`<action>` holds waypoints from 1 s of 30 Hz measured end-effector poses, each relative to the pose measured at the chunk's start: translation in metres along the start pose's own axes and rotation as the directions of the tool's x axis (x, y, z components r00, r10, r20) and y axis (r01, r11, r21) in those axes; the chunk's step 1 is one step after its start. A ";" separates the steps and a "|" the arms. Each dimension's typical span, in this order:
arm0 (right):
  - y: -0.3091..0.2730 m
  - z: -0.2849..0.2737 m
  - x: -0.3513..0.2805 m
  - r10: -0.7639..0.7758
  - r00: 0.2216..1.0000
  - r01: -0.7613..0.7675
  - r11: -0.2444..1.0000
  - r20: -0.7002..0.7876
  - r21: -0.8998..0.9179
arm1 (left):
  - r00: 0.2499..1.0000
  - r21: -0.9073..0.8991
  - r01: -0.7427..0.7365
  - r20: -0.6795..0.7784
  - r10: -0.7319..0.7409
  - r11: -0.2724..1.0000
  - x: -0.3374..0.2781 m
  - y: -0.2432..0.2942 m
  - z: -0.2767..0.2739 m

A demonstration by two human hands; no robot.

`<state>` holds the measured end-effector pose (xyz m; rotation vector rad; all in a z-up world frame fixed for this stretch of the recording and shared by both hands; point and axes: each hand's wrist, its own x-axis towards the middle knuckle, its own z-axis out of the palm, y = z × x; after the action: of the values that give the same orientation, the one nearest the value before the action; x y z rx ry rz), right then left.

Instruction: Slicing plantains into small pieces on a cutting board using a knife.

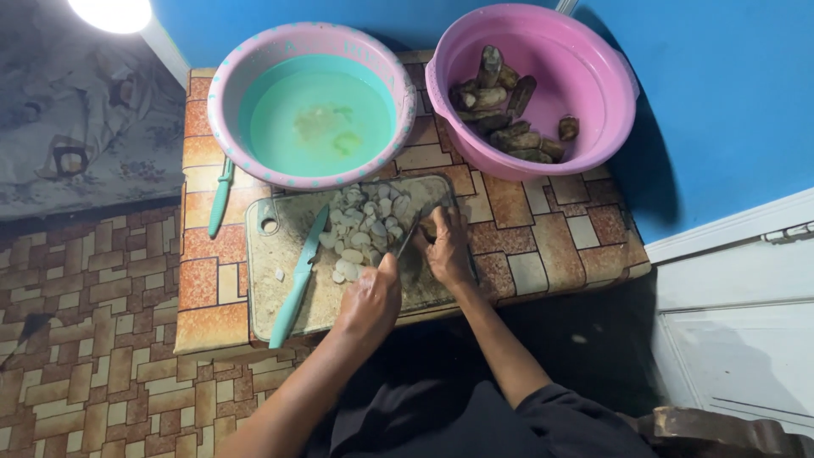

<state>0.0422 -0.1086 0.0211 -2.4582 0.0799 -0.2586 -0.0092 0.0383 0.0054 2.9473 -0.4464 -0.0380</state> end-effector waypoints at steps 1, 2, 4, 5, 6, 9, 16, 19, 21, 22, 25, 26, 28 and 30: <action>0.003 0.003 -0.003 0.000 1.000 0.000 1.000 0.003 -0.001 | 1.000 -0.001 0.002 0.001 -0.002 1.000 0.006 -0.001 0.014; 0.007 0.005 -0.002 -0.006 1.000 0.005 0.999 0.015 0.053 | 1.000 0.018 -0.004 -0.028 0.005 1.000 0.017 -0.001 0.027; 0.017 0.011 0.003 -0.012 1.000 0.010 0.994 0.014 0.108 | 0.998 0.043 -0.019 -0.064 0.022 0.999 0.031 0.002 0.028; 0.024 0.017 0.008 -0.032 0.999 0.033 0.992 -0.010 0.124 | 1.000 -0.009 -0.012 -0.015 0.011 1.000 0.035 0.005 0.018; 0.032 0.024 0.004 -0.044 0.999 0.046 0.989 -0.017 0.139 | 0.999 -0.064 0.007 0.051 -0.003 0.998 0.029 0.008 0.011; 0.023 0.014 0.002 -0.065 0.997 0.069 0.988 -0.036 0.138 | 0.997 -0.009 -0.029 0.073 0.030 1.000 0.034 -0.008 0.039; 0.009 0.011 -0.007 -0.043 0.997 0.046 0.998 -0.059 0.044 | 0.957 -0.299 0.152 0.283 -0.064 0.942 -0.004 -0.006 -0.005; 0.004 0.012 -0.010 -0.065 0.994 0.061 0.997 -0.092 -0.047 | 0.971 -0.275 0.105 0.235 -0.039 0.956 -0.018 0.004 -0.017; 0.009 0.017 -0.011 -0.058 0.991 0.050 0.996 -0.121 -0.070 | 0.969 -0.274 0.114 0.242 -0.046 0.955 -0.024 0.008 -0.024; 0.005 0.015 -0.011 -0.060 0.991 0.052 0.996 -0.121 -0.070 | 0.970 -0.274 0.114 0.240 -0.047 0.955 -0.025 0.009 -0.023; -0.003 0.012 -0.009 -0.024 0.995 0.021 0.999 -0.093 -0.037 | 0.973 -0.203 0.044 0.230 0.005 0.978 -0.020 0.008 -0.012; -0.003 0.013 -0.010 -0.020 0.995 0.016 0.999 -0.093 -0.051 | 0.970 -0.256 0.075 0.244 -0.011 0.964 -0.016 0.007 -0.002; -0.001 0.014 -0.010 -0.017 0.996 0.011 0.998 -0.092 -0.068 | 0.965 -0.310 0.108 0.259 -0.026 0.945 -0.008 0.005 0.010; 0.000 0.014 -0.007 -0.005 0.997 0.003 1.000 -0.082 -0.031 | 0.958 -0.331 0.151 0.282 -0.055 0.931 0.001 0.002 0.013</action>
<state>0.0378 -0.0994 0.0095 -2.4779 0.1148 -0.3622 -0.0095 0.0338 -0.0069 2.6142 -0.2793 -0.4845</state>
